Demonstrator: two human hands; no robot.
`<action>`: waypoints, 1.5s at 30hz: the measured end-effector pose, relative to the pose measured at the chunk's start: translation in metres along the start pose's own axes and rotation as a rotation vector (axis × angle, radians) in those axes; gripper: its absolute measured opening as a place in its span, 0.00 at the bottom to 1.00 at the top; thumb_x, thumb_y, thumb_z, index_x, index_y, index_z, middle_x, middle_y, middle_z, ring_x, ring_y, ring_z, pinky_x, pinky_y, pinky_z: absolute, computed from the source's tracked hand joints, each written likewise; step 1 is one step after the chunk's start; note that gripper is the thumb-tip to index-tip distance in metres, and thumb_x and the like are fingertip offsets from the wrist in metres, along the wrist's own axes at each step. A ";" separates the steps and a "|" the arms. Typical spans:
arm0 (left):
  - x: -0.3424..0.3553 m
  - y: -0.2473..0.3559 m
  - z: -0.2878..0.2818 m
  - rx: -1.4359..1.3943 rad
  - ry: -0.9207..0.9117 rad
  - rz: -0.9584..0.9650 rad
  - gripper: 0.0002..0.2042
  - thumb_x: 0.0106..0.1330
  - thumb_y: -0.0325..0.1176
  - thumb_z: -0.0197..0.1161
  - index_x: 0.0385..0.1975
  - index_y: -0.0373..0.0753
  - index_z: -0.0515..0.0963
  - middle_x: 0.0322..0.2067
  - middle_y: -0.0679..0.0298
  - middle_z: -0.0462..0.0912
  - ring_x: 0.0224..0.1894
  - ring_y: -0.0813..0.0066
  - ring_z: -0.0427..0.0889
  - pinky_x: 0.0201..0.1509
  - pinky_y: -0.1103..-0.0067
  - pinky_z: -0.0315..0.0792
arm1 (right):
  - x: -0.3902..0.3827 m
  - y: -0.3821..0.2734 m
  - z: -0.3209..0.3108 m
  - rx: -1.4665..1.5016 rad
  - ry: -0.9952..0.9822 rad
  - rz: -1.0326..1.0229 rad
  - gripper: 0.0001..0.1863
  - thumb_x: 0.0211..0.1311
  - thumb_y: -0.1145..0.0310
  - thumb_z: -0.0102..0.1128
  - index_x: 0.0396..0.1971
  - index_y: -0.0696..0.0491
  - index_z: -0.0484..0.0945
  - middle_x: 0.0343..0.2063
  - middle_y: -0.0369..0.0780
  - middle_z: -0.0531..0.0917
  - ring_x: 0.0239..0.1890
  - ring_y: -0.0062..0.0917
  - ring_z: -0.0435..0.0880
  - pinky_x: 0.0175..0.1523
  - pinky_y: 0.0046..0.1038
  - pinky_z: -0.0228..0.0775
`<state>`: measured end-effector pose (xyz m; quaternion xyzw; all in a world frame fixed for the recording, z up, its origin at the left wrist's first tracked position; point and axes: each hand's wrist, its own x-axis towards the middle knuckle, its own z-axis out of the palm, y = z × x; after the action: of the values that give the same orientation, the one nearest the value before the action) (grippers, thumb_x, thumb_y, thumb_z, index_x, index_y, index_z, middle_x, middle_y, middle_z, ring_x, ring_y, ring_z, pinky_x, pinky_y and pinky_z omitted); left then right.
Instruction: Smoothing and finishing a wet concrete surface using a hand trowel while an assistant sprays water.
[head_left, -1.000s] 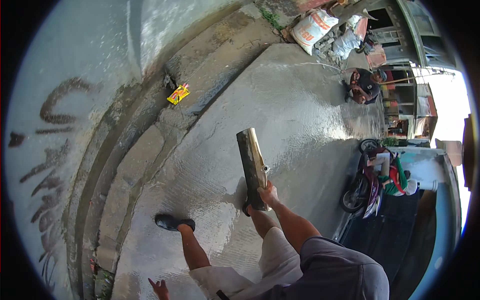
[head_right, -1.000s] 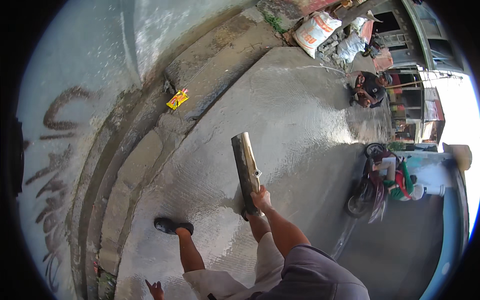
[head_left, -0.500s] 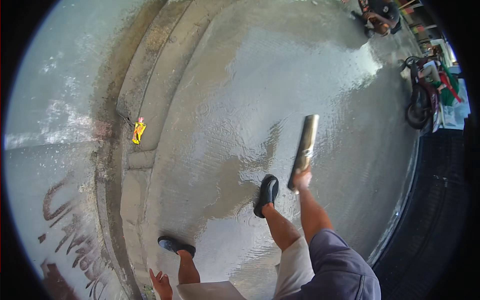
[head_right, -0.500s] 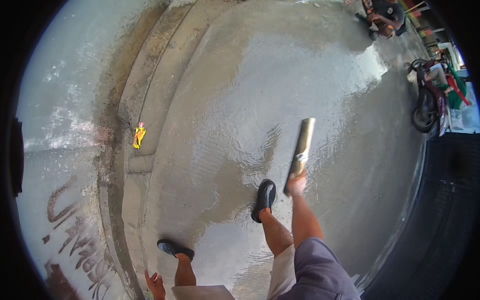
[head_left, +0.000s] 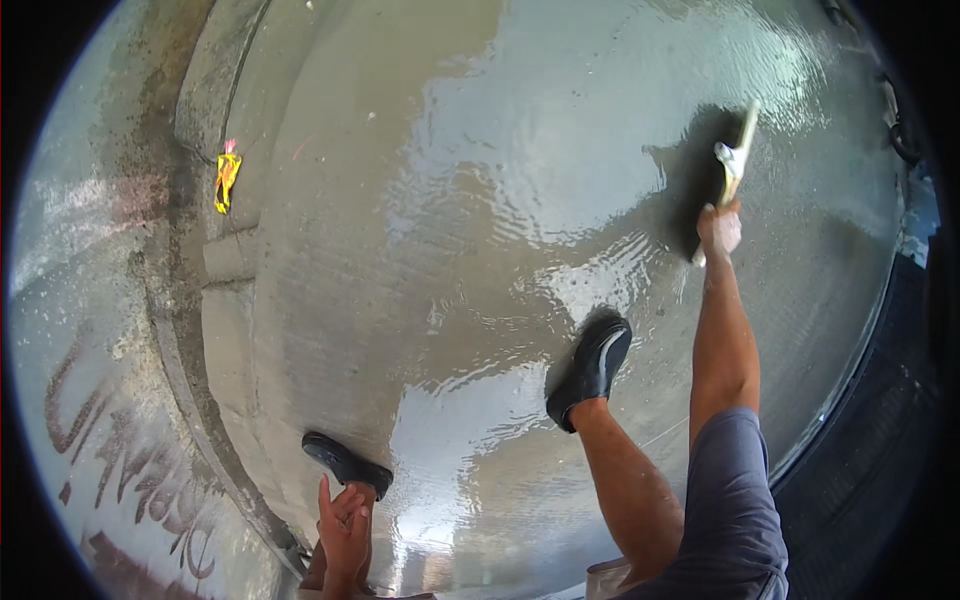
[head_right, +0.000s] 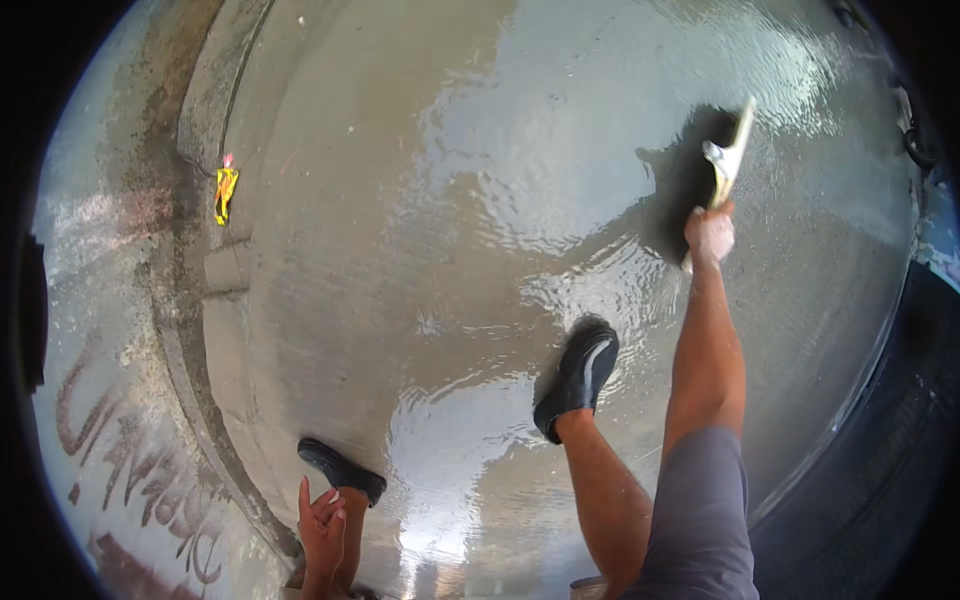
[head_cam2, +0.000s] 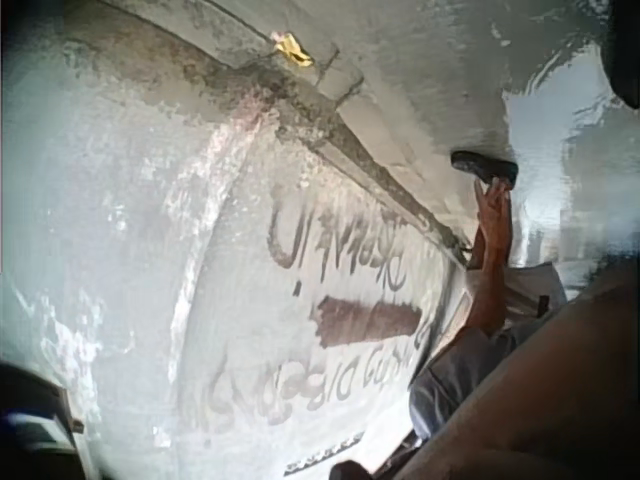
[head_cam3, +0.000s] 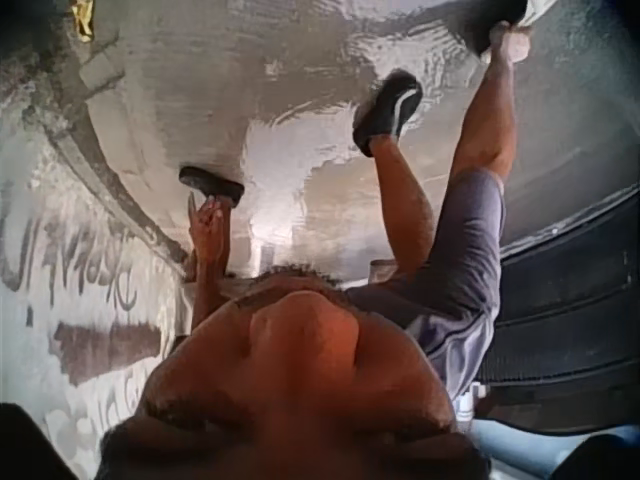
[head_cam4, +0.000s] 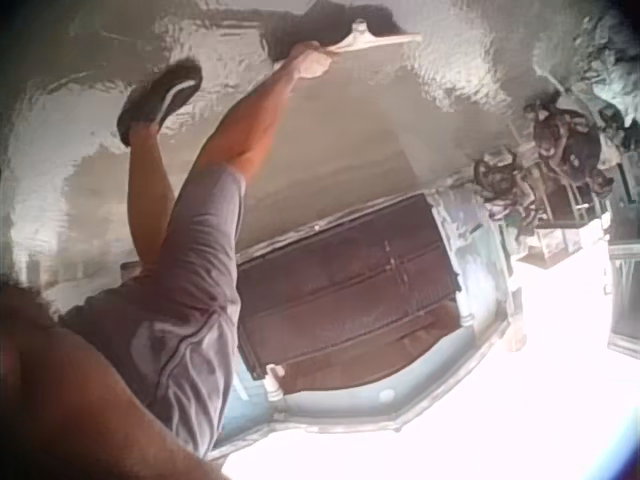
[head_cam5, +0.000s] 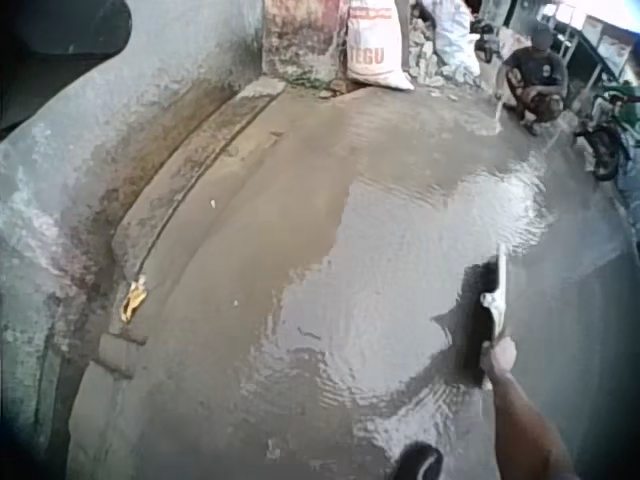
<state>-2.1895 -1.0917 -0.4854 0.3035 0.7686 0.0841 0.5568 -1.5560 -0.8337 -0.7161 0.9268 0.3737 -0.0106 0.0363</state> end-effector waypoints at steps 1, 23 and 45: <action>0.001 0.001 -0.004 -0.023 -0.019 -0.002 0.35 0.58 0.23 0.54 0.64 0.38 0.43 0.47 0.50 0.72 0.46 0.70 0.75 0.50 0.78 0.68 | 0.000 -0.017 -0.002 -0.040 0.042 -0.092 0.22 0.51 0.61 0.55 0.40 0.57 0.62 0.26 0.53 0.80 0.31 0.49 0.80 0.37 0.43 0.73; -0.010 -0.078 -0.069 0.133 0.041 0.079 0.33 0.58 0.36 0.57 0.61 0.35 0.51 0.38 0.46 0.78 0.37 0.59 0.81 0.39 0.73 0.75 | -0.494 -0.327 -0.075 0.581 -0.683 -0.714 0.22 0.52 0.68 0.54 0.48 0.56 0.65 0.17 0.44 0.78 0.20 0.39 0.79 0.25 0.39 0.72; -0.030 0.008 -0.108 0.367 0.324 -0.179 0.29 0.63 0.31 0.53 0.63 0.39 0.51 0.45 0.55 0.77 0.30 0.74 0.77 0.33 0.79 0.72 | 0.059 -0.231 -0.027 0.016 0.000 -0.227 0.18 0.50 0.63 0.52 0.38 0.59 0.63 0.26 0.54 0.80 0.30 0.47 0.81 0.35 0.43 0.74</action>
<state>-2.2788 -1.0794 -0.4177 0.3130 0.8740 -0.0588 0.3671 -1.6738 -0.6246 -0.7059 0.8787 0.4762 -0.0176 0.0273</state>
